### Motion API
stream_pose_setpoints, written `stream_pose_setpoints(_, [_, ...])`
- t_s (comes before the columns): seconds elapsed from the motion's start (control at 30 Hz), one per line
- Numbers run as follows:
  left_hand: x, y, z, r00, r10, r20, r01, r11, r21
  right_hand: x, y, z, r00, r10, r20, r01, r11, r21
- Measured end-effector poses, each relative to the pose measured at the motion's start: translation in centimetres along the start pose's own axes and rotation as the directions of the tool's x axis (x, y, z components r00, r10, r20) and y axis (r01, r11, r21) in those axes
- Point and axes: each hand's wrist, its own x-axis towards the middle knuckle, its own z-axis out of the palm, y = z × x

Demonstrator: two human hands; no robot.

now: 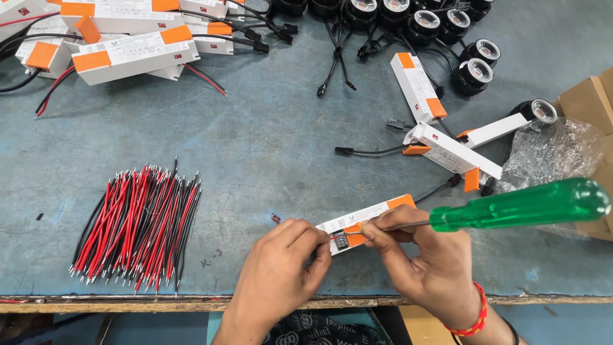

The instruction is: The person assembles small white rectangular electronic modules by inserting red and black wires into terminal blocks and tightening them with a green screwdriver. They handle multiple modules and wires, placing completed units aside on the table.

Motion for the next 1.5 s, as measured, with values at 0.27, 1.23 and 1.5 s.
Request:
stream_pose_setpoints(0.27, [-0.2, 1.5, 1.4, 0.997, -0.068, -0.043, 0.075, 0.976, 0.206, 0.2, 0.2, 0.0, 0.999, 0.001, 0.038, -0.001, 1.0, 0.008])
stream_pose_setpoints(1.23, [0.2, 0.1, -2.6, 0.991, 0.131, 0.007, -0.128, 0.948, 0.292, -2.1, 3.5, -4.0, 0.968, 0.229, -0.101, -0.16, 0.878, 0.45])
stream_pose_setpoints(1.5, [-3.2, -2.0, -8.3, 0.894, -0.037, -0.446, 0.27, 0.839, 0.473, -2.2, 5.9, -0.1, 0.932, 0.33, 0.15, -0.363, 0.847, 0.388])
